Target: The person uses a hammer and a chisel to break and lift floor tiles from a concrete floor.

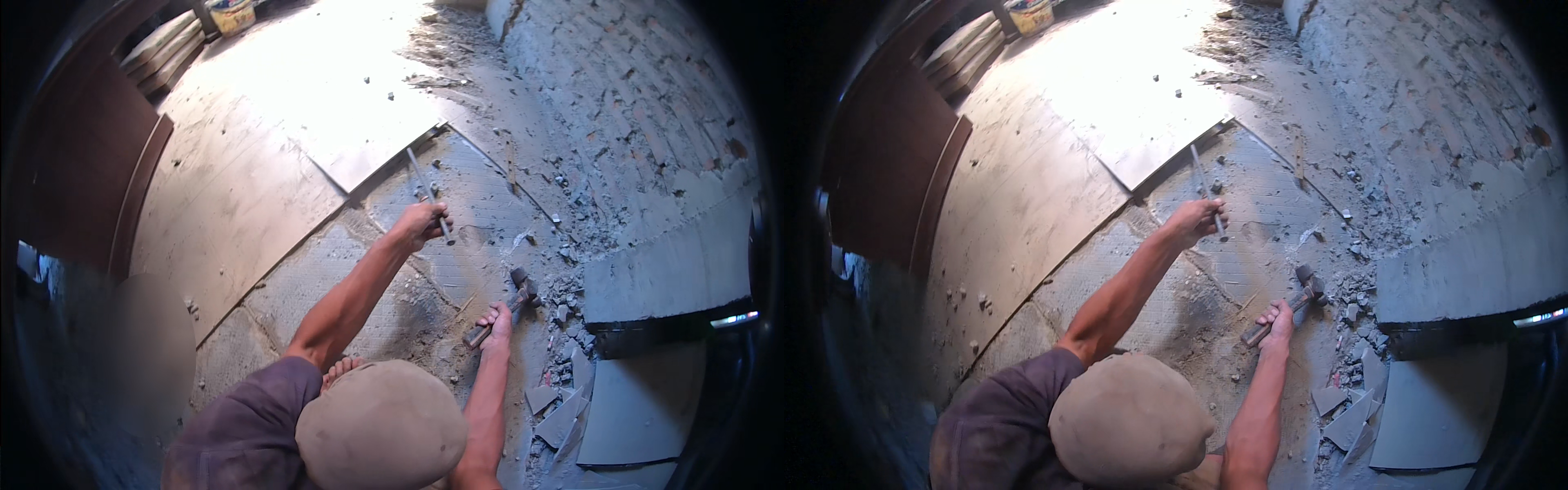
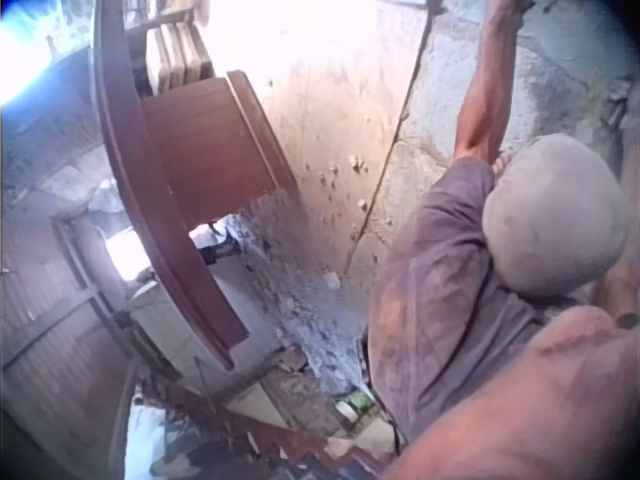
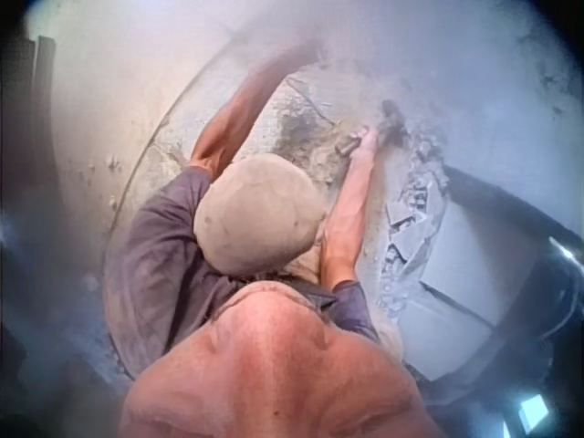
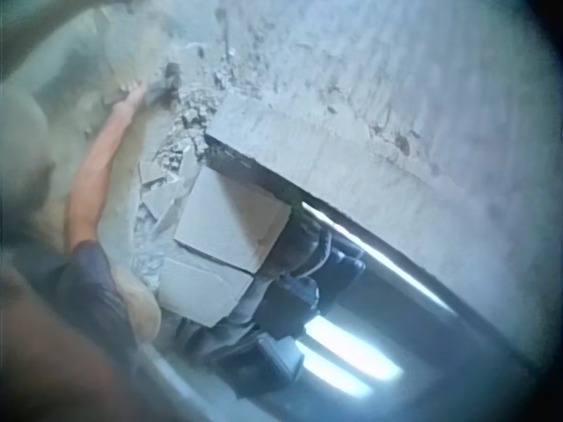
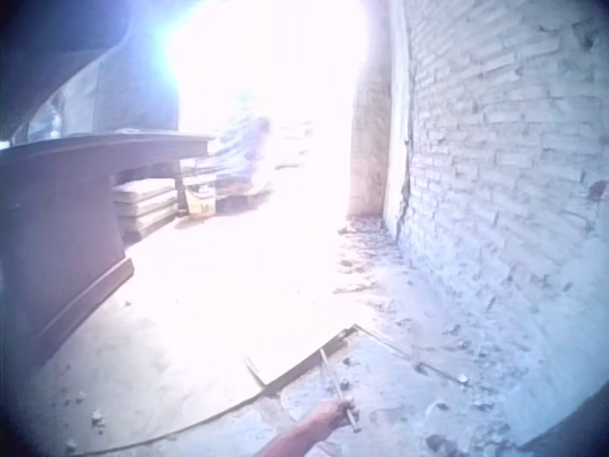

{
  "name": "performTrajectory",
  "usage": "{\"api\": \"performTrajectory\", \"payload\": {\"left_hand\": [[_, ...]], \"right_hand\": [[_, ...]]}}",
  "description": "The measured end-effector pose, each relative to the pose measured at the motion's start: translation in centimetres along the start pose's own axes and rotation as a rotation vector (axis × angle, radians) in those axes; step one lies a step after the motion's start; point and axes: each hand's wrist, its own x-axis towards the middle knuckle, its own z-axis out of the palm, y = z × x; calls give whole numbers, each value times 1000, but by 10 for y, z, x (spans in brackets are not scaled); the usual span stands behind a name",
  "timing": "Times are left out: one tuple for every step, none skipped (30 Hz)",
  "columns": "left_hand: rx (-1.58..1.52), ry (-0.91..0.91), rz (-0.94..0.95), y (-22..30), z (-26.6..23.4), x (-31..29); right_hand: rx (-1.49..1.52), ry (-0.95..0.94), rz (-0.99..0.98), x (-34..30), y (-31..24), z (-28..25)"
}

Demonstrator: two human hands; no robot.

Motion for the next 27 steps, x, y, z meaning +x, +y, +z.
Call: {"api": "performTrajectory", "payload": {"left_hand": [[7,-20,35,-1,-4,-4],[13,-22,71,-6,-13,-6],[88,-11,99,-11,-18,-7],[132,40,33,-19,-25,-11],[176,81,-21,-22,-27,-17],[220,123,-74,-20,-28,-20],[232,22,33,2,-32,-9],[233,-65,125,23,-40,-6],[43,-106,223,34,-19,-25],[-112,-218,204,66,-5,-41],[-332,-137,59,93,1,-64],[-189,-127,105,97,1,-70],[-81,-190,109,84,-4,-63],[43,-232,147,78,-19,-55],[167,-148,88,61,-29,-50],[198,-39,47,41,-22,-59],[257,-44,18,21,-30,-64],[242,54,48,-2,-40,-71],[398,86,73,-26,-55,-78],[635,124,161,-48,-76,-85],[883,234,262,-68,-93,-94],[1091,340,414,-80,-100,-109],[1130,393,360,-84,-104,-126],[1196,420,395,-84,-106,-142],[1266,459,435,-79,-112,-155],[1357,492,505,-71,-131,-169],[1451,528,573,-60,-151,-181]], "right_hand": [[-28,25,-27,2,-1,4],[-62,45,-39,3,3,5],[-75,34,-14,1,8,-2],[-88,22,11,-2,14,-13],[-99,1,22,-5,11,-11],[-104,-4,-2,-3,9,-4],[-109,-11,-26,0,6,5],[-118,10,-16,-5,17,7],[-170,68,-86,-10,14,-4],[-153,104,-44,-20,13,-23],[-114,84,-24,-16,10,-14],[-76,65,-3,-12,7,-7],[-66,77,-25,-10,7,-6],[-65,65,-23,-6,14,12],[-64,77,-37,-6,14,22],[-70,126,-51,-8,14,17],[-84,133,-72,-6,13,16],[-100,136,-79,-4,16,18],[-123,137,-82,-4,21,18],[-205,139,-106,-3,21,18],[-283,140,-135,-2,19,15],[-360,154,-172,-1,11,5],[-609,222,-228,7,-1,-13],[-862,305,-279,19,-18,-42],[-1116,378,-322,26,-29,-56],[-1137,391,-255,18,-39,-39],[-1161,399,-186,-1,-55,-11]]}}
